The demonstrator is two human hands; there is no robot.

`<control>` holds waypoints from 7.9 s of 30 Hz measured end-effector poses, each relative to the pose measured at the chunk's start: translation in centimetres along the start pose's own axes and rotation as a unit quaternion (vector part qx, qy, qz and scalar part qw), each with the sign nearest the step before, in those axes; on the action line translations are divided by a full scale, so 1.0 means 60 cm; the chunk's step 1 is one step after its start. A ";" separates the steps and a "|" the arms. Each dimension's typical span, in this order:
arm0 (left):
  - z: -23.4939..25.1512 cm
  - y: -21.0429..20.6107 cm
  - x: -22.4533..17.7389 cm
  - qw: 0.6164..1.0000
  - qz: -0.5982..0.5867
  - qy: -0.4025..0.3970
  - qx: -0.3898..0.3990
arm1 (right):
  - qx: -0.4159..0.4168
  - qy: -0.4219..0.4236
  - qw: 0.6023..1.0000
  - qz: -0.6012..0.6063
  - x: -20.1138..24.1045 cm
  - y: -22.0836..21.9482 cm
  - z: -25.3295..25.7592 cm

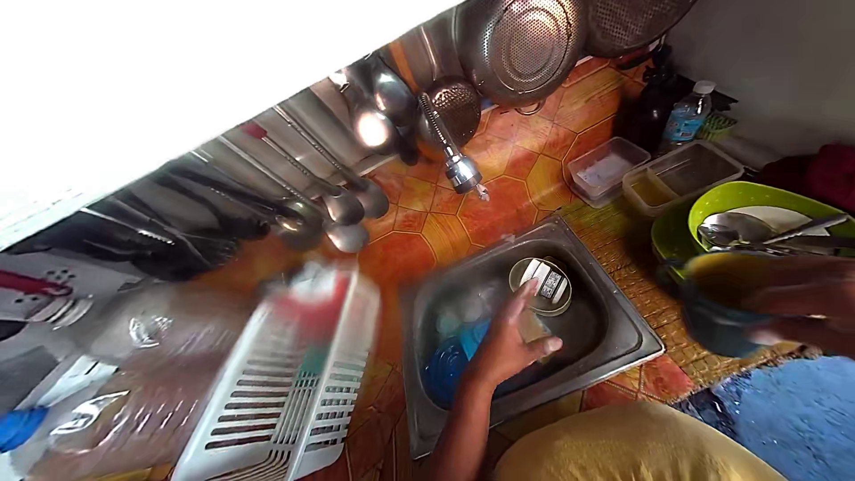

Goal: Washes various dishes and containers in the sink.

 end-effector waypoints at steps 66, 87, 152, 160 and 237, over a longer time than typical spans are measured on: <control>-0.120 0.047 0.189 0.710 -0.351 0.326 -0.517 | 0.054 -0.379 0.923 -0.037 -0.543 -0.156 0.513; 0.001 -0.005 0.154 0.744 -0.427 0.314 -0.407 | -0.076 0.153 0.964 0.204 0.026 -0.312 0.384; -0.055 -0.033 0.129 0.732 -0.613 0.199 -0.223 | -0.007 -0.074 0.839 0.540 -0.076 -0.370 0.431; -0.070 0.002 0.165 0.723 -0.530 0.309 -0.318 | 0.145 0.097 0.880 0.442 -0.017 -0.330 0.430; -0.029 -0.013 0.226 0.840 -0.390 0.306 -0.218 | 0.226 0.186 0.950 0.109 0.039 -0.460 0.371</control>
Point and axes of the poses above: each hand's wrist, its own z-axis towards the middle knuckle, its own y-axis out of the back of the hand, x = y × z, the point moved 5 cm from there along z, towards the middle knuckle, and after that the axes turned 8 degrees about x, right-handed, at the moved point
